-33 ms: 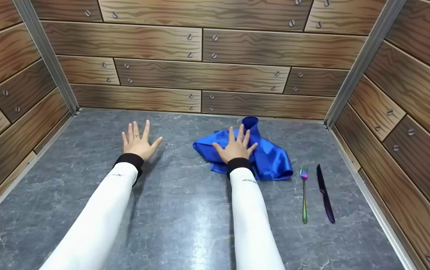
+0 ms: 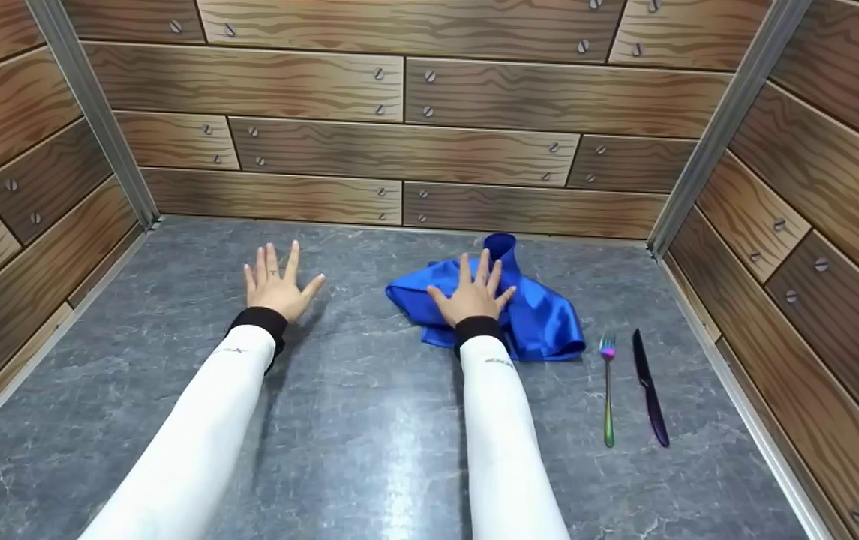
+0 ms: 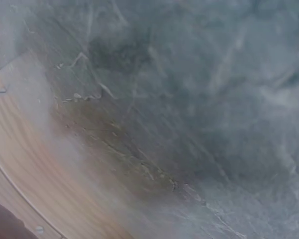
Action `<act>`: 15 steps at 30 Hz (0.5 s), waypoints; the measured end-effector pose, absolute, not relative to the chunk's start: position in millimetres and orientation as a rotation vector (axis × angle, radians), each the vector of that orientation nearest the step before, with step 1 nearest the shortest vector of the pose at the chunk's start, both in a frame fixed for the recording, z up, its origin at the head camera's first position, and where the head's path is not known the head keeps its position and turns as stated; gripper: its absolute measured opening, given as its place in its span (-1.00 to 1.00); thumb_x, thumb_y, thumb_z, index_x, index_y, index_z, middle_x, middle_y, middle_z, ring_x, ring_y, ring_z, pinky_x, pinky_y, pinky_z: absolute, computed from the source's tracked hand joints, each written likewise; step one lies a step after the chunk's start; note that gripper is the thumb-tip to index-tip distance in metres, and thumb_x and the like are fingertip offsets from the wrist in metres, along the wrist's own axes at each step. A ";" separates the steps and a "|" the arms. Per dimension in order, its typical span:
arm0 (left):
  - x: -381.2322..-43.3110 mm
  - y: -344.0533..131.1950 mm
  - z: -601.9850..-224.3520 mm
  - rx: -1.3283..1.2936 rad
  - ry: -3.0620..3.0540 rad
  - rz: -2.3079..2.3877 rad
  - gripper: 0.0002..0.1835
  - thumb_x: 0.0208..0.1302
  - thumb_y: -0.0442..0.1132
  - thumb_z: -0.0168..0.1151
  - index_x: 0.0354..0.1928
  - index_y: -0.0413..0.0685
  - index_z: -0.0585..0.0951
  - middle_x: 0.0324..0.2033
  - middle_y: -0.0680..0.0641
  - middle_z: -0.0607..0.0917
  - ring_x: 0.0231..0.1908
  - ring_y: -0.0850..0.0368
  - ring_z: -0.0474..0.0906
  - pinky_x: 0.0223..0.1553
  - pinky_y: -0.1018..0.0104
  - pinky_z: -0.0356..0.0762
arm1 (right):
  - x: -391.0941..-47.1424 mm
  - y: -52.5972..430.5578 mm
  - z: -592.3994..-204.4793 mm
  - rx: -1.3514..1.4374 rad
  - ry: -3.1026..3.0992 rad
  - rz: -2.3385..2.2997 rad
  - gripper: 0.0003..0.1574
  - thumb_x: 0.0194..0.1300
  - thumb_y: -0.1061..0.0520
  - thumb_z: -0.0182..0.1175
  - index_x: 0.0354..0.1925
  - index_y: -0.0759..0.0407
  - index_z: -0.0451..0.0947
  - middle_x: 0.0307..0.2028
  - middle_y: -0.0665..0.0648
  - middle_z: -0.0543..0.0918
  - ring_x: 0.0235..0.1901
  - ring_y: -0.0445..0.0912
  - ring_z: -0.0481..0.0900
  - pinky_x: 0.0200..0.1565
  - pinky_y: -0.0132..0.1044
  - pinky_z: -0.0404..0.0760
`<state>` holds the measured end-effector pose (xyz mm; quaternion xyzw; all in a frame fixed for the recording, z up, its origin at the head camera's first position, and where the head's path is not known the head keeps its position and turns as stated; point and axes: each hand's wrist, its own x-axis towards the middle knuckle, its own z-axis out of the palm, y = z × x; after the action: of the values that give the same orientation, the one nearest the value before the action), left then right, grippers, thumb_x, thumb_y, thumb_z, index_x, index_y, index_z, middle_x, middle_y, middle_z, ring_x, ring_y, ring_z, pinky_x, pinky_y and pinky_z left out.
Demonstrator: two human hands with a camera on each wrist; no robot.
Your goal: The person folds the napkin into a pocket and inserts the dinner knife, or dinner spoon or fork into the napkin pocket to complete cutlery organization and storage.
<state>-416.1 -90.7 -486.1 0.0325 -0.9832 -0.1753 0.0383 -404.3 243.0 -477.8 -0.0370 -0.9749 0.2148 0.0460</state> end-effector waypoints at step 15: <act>-416.3 -83.7 -489.7 0.117 -3.039 -0.574 -0.07 0.56 0.41 -0.17 0.72 0.23 -0.26 0.69 -0.37 -0.27 0.72 -0.24 -0.49 0.70 -0.25 -0.39 | -401.9 275.9 -483.9 -0.783 -2.747 0.865 -0.24 0.55 0.01 -0.08 0.50 0.47 0.19 0.46 0.58 0.35 0.53 0.44 0.02 0.49 0.38 0.09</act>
<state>-416.3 -83.7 -489.7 0.0378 -0.9817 -0.1853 0.0232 -401.9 275.9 -483.9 -0.2615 -0.9176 0.2889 0.0786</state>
